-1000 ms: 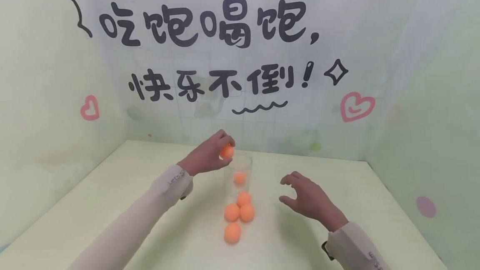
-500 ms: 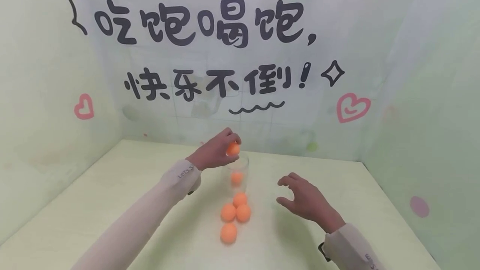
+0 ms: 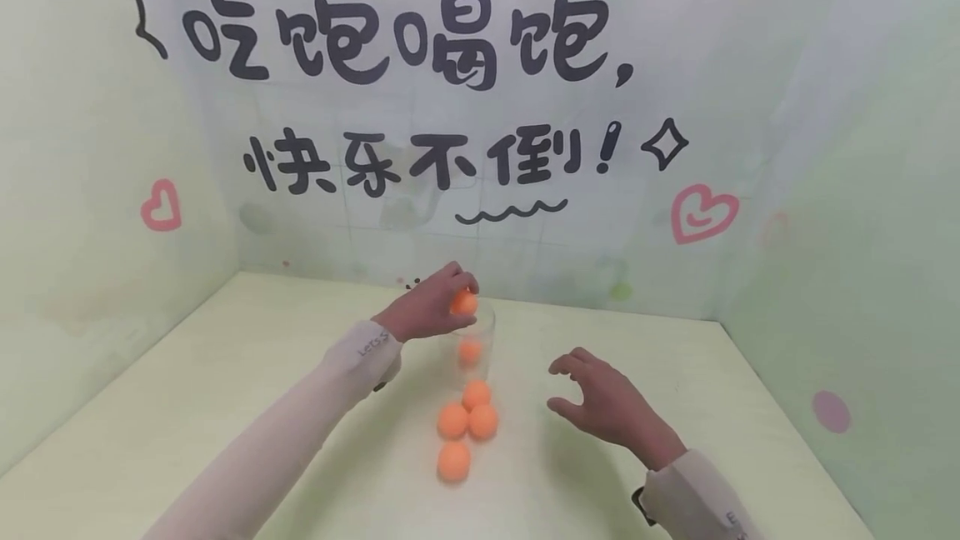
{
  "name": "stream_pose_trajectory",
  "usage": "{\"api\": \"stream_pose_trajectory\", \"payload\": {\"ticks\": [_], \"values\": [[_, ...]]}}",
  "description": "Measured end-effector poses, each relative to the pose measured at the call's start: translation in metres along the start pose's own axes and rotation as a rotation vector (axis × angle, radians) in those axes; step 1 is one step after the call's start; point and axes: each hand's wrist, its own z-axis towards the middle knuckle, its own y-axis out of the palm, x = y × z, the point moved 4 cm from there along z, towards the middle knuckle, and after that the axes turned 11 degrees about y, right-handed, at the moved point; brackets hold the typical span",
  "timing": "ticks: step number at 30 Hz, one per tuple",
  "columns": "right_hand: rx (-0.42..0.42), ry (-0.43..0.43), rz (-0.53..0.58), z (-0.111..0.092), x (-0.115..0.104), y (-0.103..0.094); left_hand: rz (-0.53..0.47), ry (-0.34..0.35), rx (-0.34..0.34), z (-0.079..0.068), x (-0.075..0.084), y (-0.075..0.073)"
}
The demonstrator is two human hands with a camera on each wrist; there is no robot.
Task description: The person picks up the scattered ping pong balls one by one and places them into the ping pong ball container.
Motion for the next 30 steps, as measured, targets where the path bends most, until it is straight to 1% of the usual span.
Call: {"api": "stream_pose_trajectory", "payload": {"ticks": [6,14,22,30], "values": [[0.006,-0.007,-0.003,-0.0007,-0.0025,0.0007,0.015,-0.025,-0.043,-0.0011,-0.0065,0.0037],[0.006,-0.002,-0.010,-0.0012,-0.0004,-0.0029,0.034,-0.027,-0.045,0.0010,-0.0034,-0.0020],[0.000,-0.007,-0.005,-0.0001,-0.0042,-0.0050,0.029,-0.026,-0.051,-0.0009,-0.0043,-0.0030],[-0.014,0.000,-0.009,0.0001,-0.0050,-0.0025,0.026,-0.032,-0.053,-0.0036,-0.0031,-0.0038]]}}
